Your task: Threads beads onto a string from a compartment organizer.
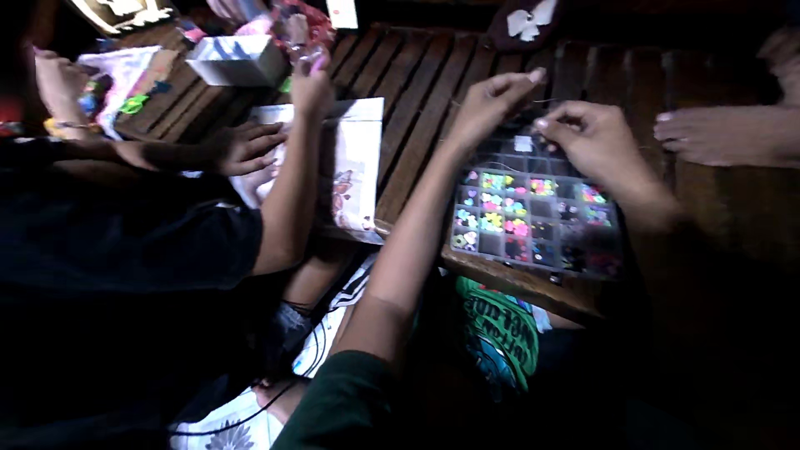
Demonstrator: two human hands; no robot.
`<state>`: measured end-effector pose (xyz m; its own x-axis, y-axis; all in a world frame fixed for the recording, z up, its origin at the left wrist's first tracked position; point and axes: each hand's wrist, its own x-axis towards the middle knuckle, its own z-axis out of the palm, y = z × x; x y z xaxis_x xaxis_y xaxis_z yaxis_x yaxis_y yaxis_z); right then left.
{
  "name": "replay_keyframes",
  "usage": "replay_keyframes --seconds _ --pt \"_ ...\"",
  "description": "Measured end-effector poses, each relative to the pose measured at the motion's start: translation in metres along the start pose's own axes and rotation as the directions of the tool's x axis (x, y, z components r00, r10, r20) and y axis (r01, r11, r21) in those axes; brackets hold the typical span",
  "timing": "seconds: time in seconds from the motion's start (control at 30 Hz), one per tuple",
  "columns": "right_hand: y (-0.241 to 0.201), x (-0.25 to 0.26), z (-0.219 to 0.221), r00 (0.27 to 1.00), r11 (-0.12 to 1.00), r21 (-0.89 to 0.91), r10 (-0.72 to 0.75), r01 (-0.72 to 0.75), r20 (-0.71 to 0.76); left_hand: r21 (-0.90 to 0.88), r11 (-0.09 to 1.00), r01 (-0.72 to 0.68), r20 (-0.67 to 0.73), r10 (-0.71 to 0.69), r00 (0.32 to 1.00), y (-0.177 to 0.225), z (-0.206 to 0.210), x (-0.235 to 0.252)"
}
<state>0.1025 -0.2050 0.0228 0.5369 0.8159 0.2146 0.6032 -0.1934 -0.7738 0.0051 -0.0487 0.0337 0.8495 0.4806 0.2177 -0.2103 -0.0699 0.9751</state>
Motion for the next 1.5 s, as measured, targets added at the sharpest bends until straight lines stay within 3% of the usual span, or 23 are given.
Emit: replay_keyframes --seconds 0.2,0.33,0.53,0.77,0.9,1.07,1.3,1.43,1.5 --pt "0.003 -0.004 -0.001 0.999 0.998 -0.052 0.029 -0.031 -0.034 0.108 0.990 0.088 0.202 -0.108 0.973 0.008 0.004 -0.005" --pt "-0.006 0.000 -0.003 0.997 0.995 -0.080 0.062 -0.066 -0.046 0.042 0.996 0.083 0.121 -0.088 0.989 0.005 0.003 -0.003" --pt "-0.004 0.000 -0.006 0.999 0.994 -0.106 0.015 -0.018 -0.031 -0.186 0.982 -0.036 -0.033 0.030 0.999 0.004 -0.003 0.003" --pt "0.001 0.002 -0.006 1.000 0.994 -0.105 -0.012 0.011 -0.009 -0.363 0.908 -0.210 -0.041 0.210 0.977 0.004 -0.016 0.009" --pt "-0.003 0.002 -0.008 0.999 0.996 -0.079 0.032 -0.033 -0.006 -0.263 0.939 -0.223 -0.031 0.223 0.974 0.002 -0.026 0.012" --pt "-0.008 0.002 -0.008 0.998 0.997 0.046 0.060 -0.061 0.028 -0.074 0.979 -0.187 -0.128 0.177 0.976 -0.001 -0.037 0.012" --pt "-0.008 0.002 -0.006 0.995 0.991 0.104 0.080 -0.086 0.062 -0.101 0.987 -0.125 -0.238 0.098 0.966 0.000 -0.035 0.011" --pt "-0.007 0.002 -0.006 0.997 0.996 0.069 0.061 -0.065 0.049 0.004 0.989 -0.145 -0.268 0.141 0.953 -0.002 -0.039 0.011" --pt "-0.007 0.002 -0.007 0.996 0.993 0.095 0.072 -0.076 0.044 -0.026 0.987 -0.158 -0.262 0.146 0.954 -0.003 -0.039 0.012"
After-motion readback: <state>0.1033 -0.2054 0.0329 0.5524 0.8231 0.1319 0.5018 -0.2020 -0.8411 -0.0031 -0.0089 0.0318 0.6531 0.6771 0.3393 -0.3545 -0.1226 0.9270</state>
